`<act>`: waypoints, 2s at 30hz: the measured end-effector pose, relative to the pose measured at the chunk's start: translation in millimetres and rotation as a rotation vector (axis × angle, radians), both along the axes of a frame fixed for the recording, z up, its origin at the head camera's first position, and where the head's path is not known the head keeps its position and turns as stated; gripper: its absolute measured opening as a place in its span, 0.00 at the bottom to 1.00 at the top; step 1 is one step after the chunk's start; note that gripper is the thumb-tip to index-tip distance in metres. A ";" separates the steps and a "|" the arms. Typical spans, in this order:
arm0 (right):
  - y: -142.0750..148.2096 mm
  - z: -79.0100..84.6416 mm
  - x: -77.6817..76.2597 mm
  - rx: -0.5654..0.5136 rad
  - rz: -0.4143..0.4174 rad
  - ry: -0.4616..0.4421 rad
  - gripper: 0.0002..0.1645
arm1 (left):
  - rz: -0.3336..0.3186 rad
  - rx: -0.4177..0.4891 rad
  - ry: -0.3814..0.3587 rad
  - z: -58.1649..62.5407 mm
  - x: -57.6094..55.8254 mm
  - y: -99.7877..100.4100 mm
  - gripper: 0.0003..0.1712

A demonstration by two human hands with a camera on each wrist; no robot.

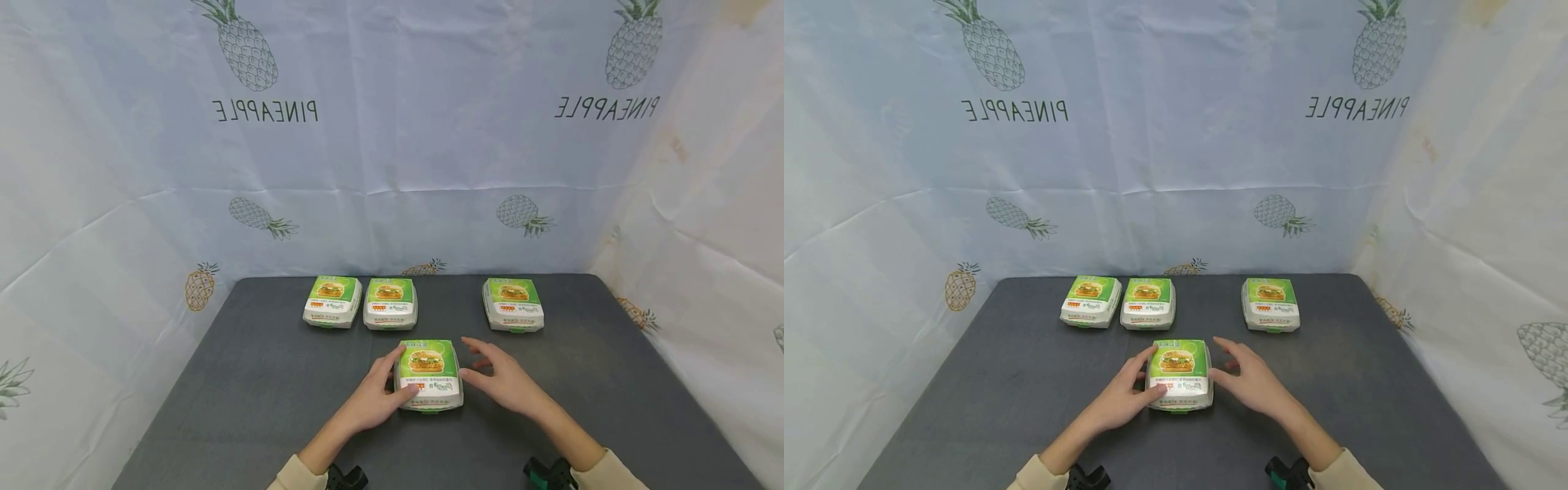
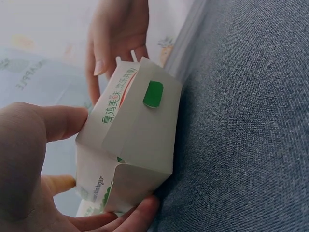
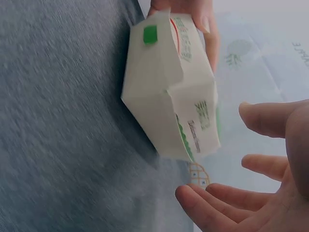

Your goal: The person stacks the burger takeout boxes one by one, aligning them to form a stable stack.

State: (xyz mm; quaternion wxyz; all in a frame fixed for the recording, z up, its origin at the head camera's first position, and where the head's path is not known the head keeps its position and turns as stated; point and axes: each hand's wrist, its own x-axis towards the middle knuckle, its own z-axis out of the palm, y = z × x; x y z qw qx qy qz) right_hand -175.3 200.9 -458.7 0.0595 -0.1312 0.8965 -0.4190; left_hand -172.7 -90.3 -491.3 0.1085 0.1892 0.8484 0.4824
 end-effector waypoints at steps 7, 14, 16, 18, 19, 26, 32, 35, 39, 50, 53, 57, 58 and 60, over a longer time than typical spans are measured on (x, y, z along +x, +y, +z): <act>13.8 8.9 -5.6 0.021 -0.026 0.074 0.42 | -0.001 -0.002 -0.004 -2.1 0.7 -0.5 0.46; 25.5 20.0 -15.1 0.041 -0.072 0.121 0.42 | 0.003 -0.002 -0.012 -2.0 1.5 -0.5 0.46; 28.0 23.2 -18.2 0.050 -0.088 0.129 0.42 | 0.006 -0.005 -0.014 -1.5 1.7 -0.4 0.46; 30.8 25.9 -21.8 0.055 -0.098 0.139 0.43 | 0.007 -0.008 -0.016 -1.6 1.7 -0.5 0.46; 32.7 26.8 -23.8 0.061 -0.103 0.147 0.43 | 0.008 -0.010 -0.016 -1.3 1.8 -0.5 0.46; 48.6 33.6 -39.8 0.091 -0.149 0.217 0.41 | 0.015 -0.010 -0.006 -0.1 1.5 1.7 0.46; 62.6 37.3 -51.7 0.148 -0.216 0.242 0.42 | 0.019 -0.004 -0.006 -0.7 1.1 4.2 0.46; 69.1 35.8 -56.3 0.168 -0.245 0.244 0.43 | 0.023 -0.011 -0.004 -0.5 1.5 3.8 0.46; 78.5 32.2 -62.3 0.200 -0.278 0.234 0.44 | 0.024 -0.017 -0.004 0.9 2.0 3.2 0.46; 102.5 10.5 -83.0 0.220 -0.321 0.174 0.49 | 0.017 -0.005 -0.013 2.2 2.6 3.1 0.46; 106.8 4.5 -85.9 0.214 -0.332 0.112 0.51 | 0.015 0.000 -0.015 1.7 3.0 3.1 0.46; 110.6 -0.7 -88.7 0.194 -0.339 0.019 0.54 | 0.016 0.000 -0.002 1.1 3.4 3.1 0.46; 111.4 -1.7 -89.6 0.187 -0.340 0.002 0.54 | 0.017 -0.001 0.001 1.1 3.6 3.1 0.46; 112.6 -3.9 -91.5 0.158 -0.342 -0.031 0.55 | 0.016 0.000 0.007 0.9 3.6 3.1 0.46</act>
